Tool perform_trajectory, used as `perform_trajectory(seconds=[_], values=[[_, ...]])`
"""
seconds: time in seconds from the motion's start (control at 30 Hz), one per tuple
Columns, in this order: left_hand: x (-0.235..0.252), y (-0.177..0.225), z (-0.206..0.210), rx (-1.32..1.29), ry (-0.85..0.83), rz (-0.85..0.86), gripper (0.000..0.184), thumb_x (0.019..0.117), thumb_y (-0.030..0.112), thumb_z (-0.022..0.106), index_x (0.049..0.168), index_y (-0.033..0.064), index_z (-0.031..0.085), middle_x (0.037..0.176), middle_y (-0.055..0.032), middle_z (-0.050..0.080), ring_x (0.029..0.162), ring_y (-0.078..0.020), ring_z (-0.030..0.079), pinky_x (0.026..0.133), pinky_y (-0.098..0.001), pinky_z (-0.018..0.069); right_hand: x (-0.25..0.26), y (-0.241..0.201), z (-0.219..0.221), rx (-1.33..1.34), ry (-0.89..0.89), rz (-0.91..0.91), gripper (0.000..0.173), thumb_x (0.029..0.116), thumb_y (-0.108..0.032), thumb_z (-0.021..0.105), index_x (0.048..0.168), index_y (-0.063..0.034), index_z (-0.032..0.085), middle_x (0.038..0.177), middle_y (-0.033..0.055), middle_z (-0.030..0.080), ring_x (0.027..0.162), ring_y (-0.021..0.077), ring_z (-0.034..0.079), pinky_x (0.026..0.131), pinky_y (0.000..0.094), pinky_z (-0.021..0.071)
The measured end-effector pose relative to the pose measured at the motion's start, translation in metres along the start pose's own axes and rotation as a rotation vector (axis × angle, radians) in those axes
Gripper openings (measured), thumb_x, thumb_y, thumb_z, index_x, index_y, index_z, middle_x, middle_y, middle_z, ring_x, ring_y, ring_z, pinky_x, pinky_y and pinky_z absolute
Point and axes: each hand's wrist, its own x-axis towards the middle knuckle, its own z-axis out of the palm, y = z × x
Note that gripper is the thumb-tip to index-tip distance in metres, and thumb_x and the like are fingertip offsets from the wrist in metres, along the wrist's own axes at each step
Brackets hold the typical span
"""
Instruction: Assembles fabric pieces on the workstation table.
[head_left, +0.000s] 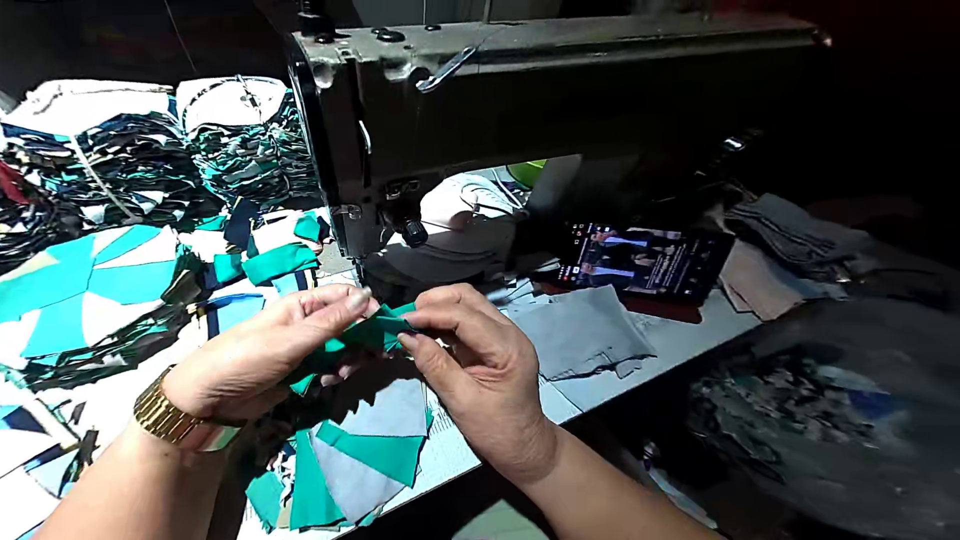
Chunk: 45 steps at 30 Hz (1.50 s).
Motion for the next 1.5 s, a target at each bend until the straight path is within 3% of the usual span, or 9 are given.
perform_trajectory(seconds=[0.07,0.23,0.4,0.63,0.8,0.9,1.17,1.37,1.5], values=[[0.001,-0.001,0.001,-0.048,0.003,-0.011,0.038,0.1086,0.042,0.042,0.106,0.0141,0.067,0.082,-0.0028,0.066,0.060,-0.0024,0.058,0.051,-0.0131,0.0465,-0.001,-0.001,0.003,-0.130,0.013,-0.097,0.014,0.0879,0.006,0.070,0.101,0.0055,0.073,0.104,0.0113,0.065,0.097,0.0121,0.066,0.083,0.0212,0.0587],[0.000,-0.002,0.005,-0.104,0.009,-0.054,0.023,0.1055,0.013,0.044,0.112,0.0120,0.066,0.085,-0.0054,0.068,0.063,-0.0045,0.061,0.055,-0.0147,0.0503,-0.007,0.000,0.009,-0.273,-0.031,-0.235,0.020,0.0908,0.003,0.068,0.110,0.0061,0.073,0.110,0.0145,0.066,0.105,0.0159,0.065,0.091,0.0240,0.0571],[0.000,-0.003,0.003,-0.127,0.041,-0.003,0.026,0.1014,0.004,0.044,0.114,0.0097,0.066,0.087,-0.0056,0.071,0.066,-0.0049,0.065,0.058,-0.0167,0.0546,-0.005,-0.003,0.004,-0.141,-0.100,-0.130,0.025,0.0939,-0.007,0.063,0.113,0.0082,0.070,0.115,0.0146,0.066,0.108,0.0144,0.065,0.090,0.0249,0.0575],[0.002,0.001,0.002,-0.100,0.065,0.002,0.034,0.1007,0.001,0.033,0.111,0.0068,0.065,0.095,-0.0057,0.069,0.075,-0.0089,0.066,0.064,-0.0219,0.0569,-0.001,0.000,-0.003,-0.023,-0.007,0.035,0.022,0.0889,0.005,0.070,0.111,0.0048,0.072,0.113,0.0099,0.065,0.099,0.0128,0.068,0.083,0.0236,0.0620],[0.002,0.000,0.002,-0.131,0.122,0.000,0.035,0.1071,0.011,0.032,0.106,0.0092,0.067,0.080,-0.0012,0.066,0.068,-0.0047,0.063,0.058,-0.0176,0.0523,-0.001,0.000,-0.005,0.030,0.007,0.094,0.028,0.0854,0.008,0.071,0.113,0.0042,0.071,0.115,0.0090,0.065,0.098,0.0124,0.068,0.084,0.0232,0.0619],[0.002,0.004,0.003,-0.192,0.134,-0.056,0.037,0.1083,0.020,0.030,0.104,0.0117,0.066,0.067,0.0025,0.056,0.053,0.0000,0.051,0.046,-0.0120,0.0404,-0.001,0.000,-0.005,0.043,0.009,0.096,0.029,0.0845,0.009,0.071,0.114,0.0047,0.071,0.115,0.0092,0.064,0.099,0.0130,0.068,0.085,0.0237,0.0620],[-0.001,0.004,-0.003,-0.030,0.035,-0.019,0.021,0.1052,0.016,0.052,0.089,0.0099,0.065,0.061,0.0025,0.050,0.048,0.0000,0.042,0.042,-0.0128,0.0319,-0.001,0.002,-0.007,0.068,0.037,0.091,0.027,0.0851,0.010,0.071,0.112,0.0051,0.071,0.115,0.0091,0.064,0.097,0.0127,0.068,0.084,0.0237,0.0621],[-0.003,0.005,-0.002,0.119,0.056,0.063,0.007,0.0979,0.008,0.062,0.095,0.0080,0.069,0.076,-0.0021,0.064,0.064,-0.0054,0.059,0.058,-0.0185,0.0513,-0.001,0.006,-0.009,0.092,0.098,0.118,0.021,0.0855,0.011,0.068,0.104,0.0016,0.071,0.110,0.0072,0.064,0.098,0.0123,0.067,0.083,0.0238,0.0612],[-0.003,0.004,0.000,0.154,0.046,0.184,0.004,0.0944,0.005,0.067,0.097,0.0062,0.070,0.082,-0.0031,0.067,0.073,-0.0074,0.065,0.068,-0.0204,0.0561,-0.001,0.006,-0.011,0.049,0.087,0.108,0.019,0.0871,0.011,0.063,0.099,-0.0010,0.070,0.109,0.0053,0.064,0.097,0.0100,0.065,0.081,0.0207,0.0589]])
